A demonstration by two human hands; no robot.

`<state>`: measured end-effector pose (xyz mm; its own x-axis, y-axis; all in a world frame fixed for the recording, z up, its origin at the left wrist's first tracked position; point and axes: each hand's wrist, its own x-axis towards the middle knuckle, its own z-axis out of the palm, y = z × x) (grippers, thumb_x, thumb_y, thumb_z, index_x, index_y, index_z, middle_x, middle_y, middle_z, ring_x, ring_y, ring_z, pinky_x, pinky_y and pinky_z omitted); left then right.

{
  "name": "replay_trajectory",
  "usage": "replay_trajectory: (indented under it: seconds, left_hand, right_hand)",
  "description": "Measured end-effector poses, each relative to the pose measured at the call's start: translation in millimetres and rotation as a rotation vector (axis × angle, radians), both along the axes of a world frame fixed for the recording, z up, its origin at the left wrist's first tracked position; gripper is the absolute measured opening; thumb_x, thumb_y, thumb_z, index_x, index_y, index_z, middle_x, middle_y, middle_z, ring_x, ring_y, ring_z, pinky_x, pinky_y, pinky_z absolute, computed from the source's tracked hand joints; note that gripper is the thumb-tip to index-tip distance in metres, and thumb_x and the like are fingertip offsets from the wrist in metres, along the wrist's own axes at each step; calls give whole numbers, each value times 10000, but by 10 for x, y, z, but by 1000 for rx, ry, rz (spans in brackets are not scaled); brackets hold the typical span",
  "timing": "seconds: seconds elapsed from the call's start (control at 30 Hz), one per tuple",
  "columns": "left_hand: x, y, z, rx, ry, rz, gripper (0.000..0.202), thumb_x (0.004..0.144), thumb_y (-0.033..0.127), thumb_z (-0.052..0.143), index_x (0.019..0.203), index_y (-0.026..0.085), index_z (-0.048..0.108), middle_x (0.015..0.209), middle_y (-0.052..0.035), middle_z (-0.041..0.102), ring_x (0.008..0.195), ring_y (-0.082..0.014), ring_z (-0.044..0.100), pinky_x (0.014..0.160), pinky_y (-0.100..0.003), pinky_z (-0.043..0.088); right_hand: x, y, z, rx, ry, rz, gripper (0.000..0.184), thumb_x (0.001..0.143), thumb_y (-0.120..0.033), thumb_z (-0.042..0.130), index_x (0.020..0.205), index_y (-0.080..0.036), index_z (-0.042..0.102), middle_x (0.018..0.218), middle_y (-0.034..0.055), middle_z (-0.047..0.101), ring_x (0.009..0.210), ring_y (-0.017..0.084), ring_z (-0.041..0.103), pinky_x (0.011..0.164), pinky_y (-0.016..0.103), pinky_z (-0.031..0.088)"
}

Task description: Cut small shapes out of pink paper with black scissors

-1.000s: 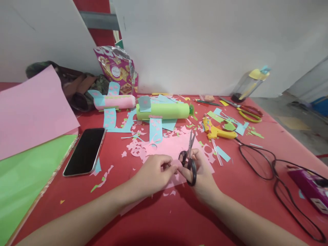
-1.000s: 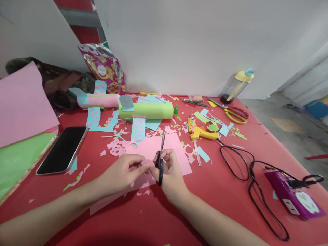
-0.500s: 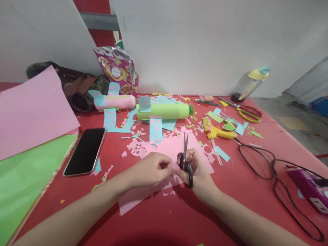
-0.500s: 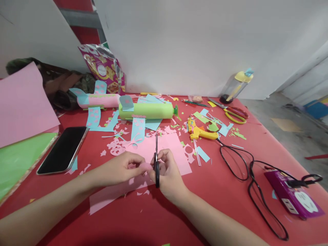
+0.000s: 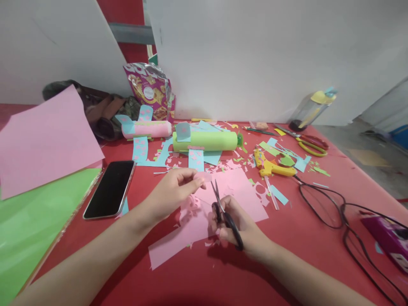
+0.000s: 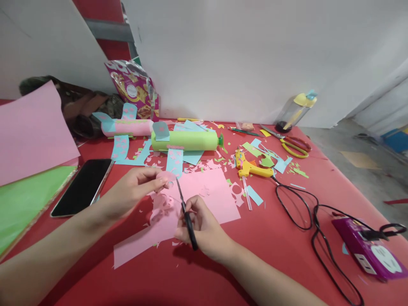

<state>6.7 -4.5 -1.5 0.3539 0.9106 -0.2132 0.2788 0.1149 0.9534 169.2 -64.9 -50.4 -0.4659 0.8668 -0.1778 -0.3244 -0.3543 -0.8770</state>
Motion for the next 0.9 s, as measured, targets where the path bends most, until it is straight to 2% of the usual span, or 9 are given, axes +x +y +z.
replay_trajectory:
  seconds: [0.1, 0.27, 0.37, 0.5, 0.77, 0.9]
  left_hand:
    - [7, -15, 9, 40, 24, -28, 211, 745, 316, 478, 611, 154, 499, 559, 35, 449, 523, -93, 439, 514, -213, 359]
    - [25, -28, 15, 58, 73, -147, 237, 767, 308, 444, 603, 149, 506, 575, 20, 489, 560, -106, 461, 550, -226, 366]
    - [29, -25, 22, 78, 86, -212, 244, 772, 299, 438, 586, 151, 491, 570, 24, 476, 572, -107, 457, 553, -221, 362]
    - [28, -25, 27, 70, 104, -238, 258, 774, 317, 435, 575, 155, 467, 557, 31, 443, 562, -104, 438, 542, -215, 354]
    - [29, -29, 37, 7, 126, -252, 227, 756, 323, 447, 645, 149, 540, 630, -5, 521, 607, -127, 492, 570, -231, 396]
    - [33, -19, 28, 56, 161, -270, 218, 753, 303, 449, 645, 149, 560, 637, -10, 548, 612, -125, 501, 581, -231, 398]
  right_hand:
    - [10, -9, 16, 5, -5, 70, 448, 609, -438, 681, 762, -228, 317, 685, -53, 457, 560, 86, 500, 499, 230, 350]
    - [30, -9, 44, 27, -12, 83, 471, 598, -524, 650, 764, -232, 320, 660, -45, 480, 583, 112, 500, 589, 295, 371]
    - [38, -5, 33, 24, -7, 89, 470, 596, -524, 652, 764, -235, 322, 678, -45, 472, 560, 102, 478, 601, 303, 375]
    - [42, -2, 16, 34, 24, 90, 444, 623, -500, 647, 768, -234, 323, 728, -41, 460, 502, 68, 426, 624, 317, 387]
    - [64, -9, -4, 52, 6, 103, 443, 623, -507, 640, 776, -235, 326, 733, -25, 445, 583, 106, 460, 634, 315, 376]
    - [66, -4, -9, 82, 23, 116, 415, 650, -493, 623, 777, -232, 327, 743, -23, 432, 588, 106, 461, 632, 319, 375]
